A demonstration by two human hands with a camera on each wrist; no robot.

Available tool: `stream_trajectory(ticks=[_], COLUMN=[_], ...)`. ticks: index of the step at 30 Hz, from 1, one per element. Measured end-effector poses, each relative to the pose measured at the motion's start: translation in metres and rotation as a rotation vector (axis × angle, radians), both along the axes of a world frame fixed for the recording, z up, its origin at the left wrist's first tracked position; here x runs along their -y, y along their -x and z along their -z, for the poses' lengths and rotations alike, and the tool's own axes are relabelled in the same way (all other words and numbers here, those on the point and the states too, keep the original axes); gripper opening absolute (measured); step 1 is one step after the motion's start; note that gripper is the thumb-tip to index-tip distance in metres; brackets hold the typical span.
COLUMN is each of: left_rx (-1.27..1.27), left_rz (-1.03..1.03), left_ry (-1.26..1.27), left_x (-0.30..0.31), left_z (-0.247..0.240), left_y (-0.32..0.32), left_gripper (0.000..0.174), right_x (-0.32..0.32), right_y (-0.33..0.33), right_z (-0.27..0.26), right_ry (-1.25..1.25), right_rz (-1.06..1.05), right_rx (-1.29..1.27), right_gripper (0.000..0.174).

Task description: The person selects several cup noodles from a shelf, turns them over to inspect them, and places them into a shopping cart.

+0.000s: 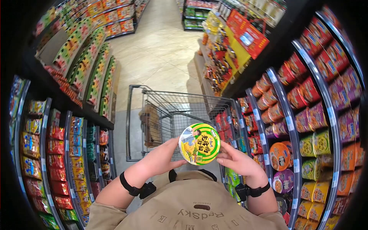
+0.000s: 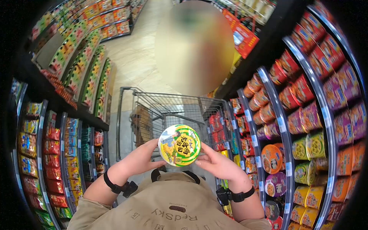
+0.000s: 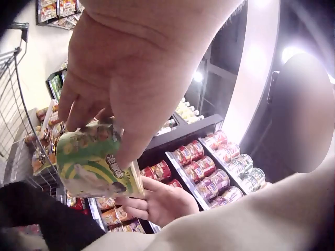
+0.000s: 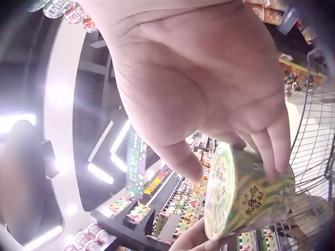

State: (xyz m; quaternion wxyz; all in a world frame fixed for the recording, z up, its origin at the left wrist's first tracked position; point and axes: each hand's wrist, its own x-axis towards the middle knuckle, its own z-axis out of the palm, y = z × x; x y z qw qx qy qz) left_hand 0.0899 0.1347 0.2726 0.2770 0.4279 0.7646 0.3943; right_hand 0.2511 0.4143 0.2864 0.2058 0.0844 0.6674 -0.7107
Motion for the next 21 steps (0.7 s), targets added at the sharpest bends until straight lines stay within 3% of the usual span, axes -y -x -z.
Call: stream_trajectory(ticks=[3,4,10,16,21], left_rx=[-0.011,-0.002,0.092,0.287,0.363], left_rz=[-0.094,-0.114,-0.179,-0.248,-0.279], left_ry=[-0.043,-0.059,-0.021,0.018,0.115], left_x=[0.035,0.045,0.079,0.070,0.037], left_z=[0.012,0.016,0.050,0.097,0.170], left_y=[0.018,0.024,0.051,0.066,0.083], left_gripper=[0.075,0.074,0.075,0.076,0.074], right_x=[0.029,0.038,0.069,0.067,0.048], right_y=[0.043,0.052,0.103,0.129,0.149], right_z=[-0.002,0.012,0.049,0.093,0.173], right_ry=[-0.020,0.009,0.045,0.063,0.140], right_rz=[-0.066,-0.029,-0.043,0.054,0.232], right_rx=[0.067,-0.019,0.025,0.275,0.461], right_gripper=[0.071,0.068,0.065,0.061,0.056])
